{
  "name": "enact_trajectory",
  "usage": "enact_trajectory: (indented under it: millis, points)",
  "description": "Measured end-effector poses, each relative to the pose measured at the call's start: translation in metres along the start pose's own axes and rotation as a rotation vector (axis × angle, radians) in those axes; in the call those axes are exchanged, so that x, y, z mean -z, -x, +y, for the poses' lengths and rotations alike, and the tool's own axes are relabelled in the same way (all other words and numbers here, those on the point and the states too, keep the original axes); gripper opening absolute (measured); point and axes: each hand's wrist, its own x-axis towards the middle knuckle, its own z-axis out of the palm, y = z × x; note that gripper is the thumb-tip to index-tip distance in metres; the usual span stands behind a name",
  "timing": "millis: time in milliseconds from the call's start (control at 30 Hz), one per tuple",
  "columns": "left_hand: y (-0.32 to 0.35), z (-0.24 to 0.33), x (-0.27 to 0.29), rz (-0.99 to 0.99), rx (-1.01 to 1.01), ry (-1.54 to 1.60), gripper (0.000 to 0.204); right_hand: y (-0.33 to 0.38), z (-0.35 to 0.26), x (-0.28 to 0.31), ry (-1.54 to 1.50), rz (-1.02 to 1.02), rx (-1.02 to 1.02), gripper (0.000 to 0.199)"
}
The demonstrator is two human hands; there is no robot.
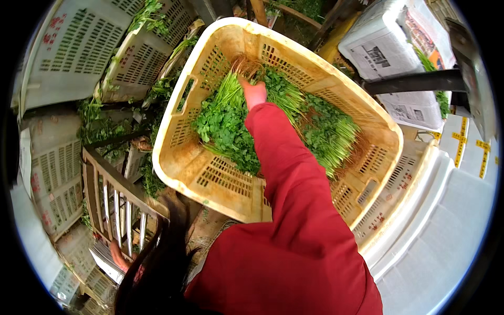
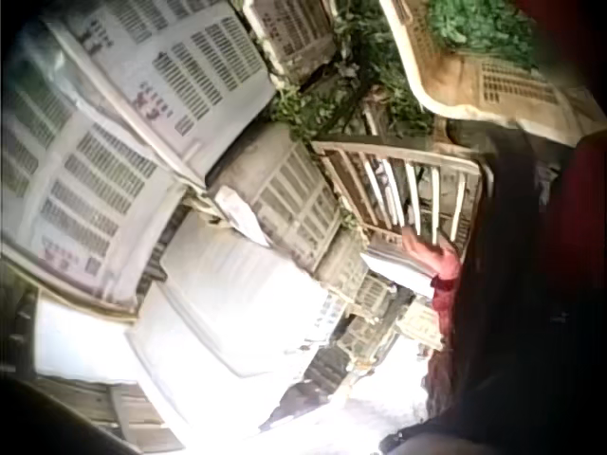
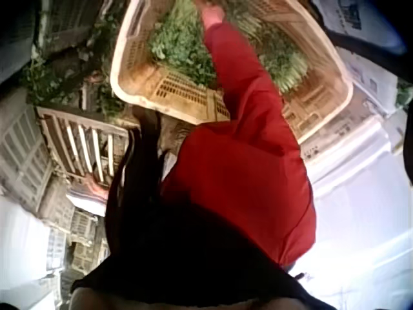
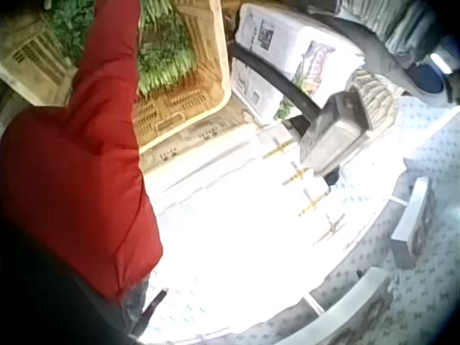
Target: The person repeatedly picks up bunches of leafy green vegetables from a basket, arranges them on a metal rack, and places them into a tray lined with newspaper. The person also handles the newspaper to line the tray.
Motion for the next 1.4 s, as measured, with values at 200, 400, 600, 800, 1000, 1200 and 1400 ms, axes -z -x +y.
enact_trajectory:
  millis: [200,400,600,800,1000,1200,1400]
  points:
    - [-0.074,0.008,-0.079,-0.115,-0.295,0.086,0.066,-0.046,-0.017,0.002,0.399,-0.288,0.129,0.096]
    - [-0.071,-0.034,-0.156,0.096,-0.434,0.183,0.071,-0.065,-0.013,-0.038,0.060,-0.160,0.078,0.088]
    - [-0.086,-0.033,-0.159,0.189,-0.535,0.160,0.053,-0.093,-0.011,-0.033,-0.075,-0.326,0.031,0.085]
    - [-0.070,-0.057,-0.159,0.143,-0.561,0.038,0.047,-0.106,-0.055,-0.034,0.720,-0.479,0.145,0.079]
    - [-0.084,-0.033,-0.159,0.181,-0.511,0.071,0.037,-0.107,-0.018,-0.054,0.422,-0.303,0.217,0.063]
    - [-0.079,-0.043,-0.148,0.056,-0.418,-0.028,0.030,-0.123,0.012,-0.074,-0.132,-0.168,0.203,0.059]
    - [-0.052,-0.056,-0.167,0.049,-0.321,0.154,0.056,-0.087,0.036,0.012,-0.371,-0.564,0.079,0.030]
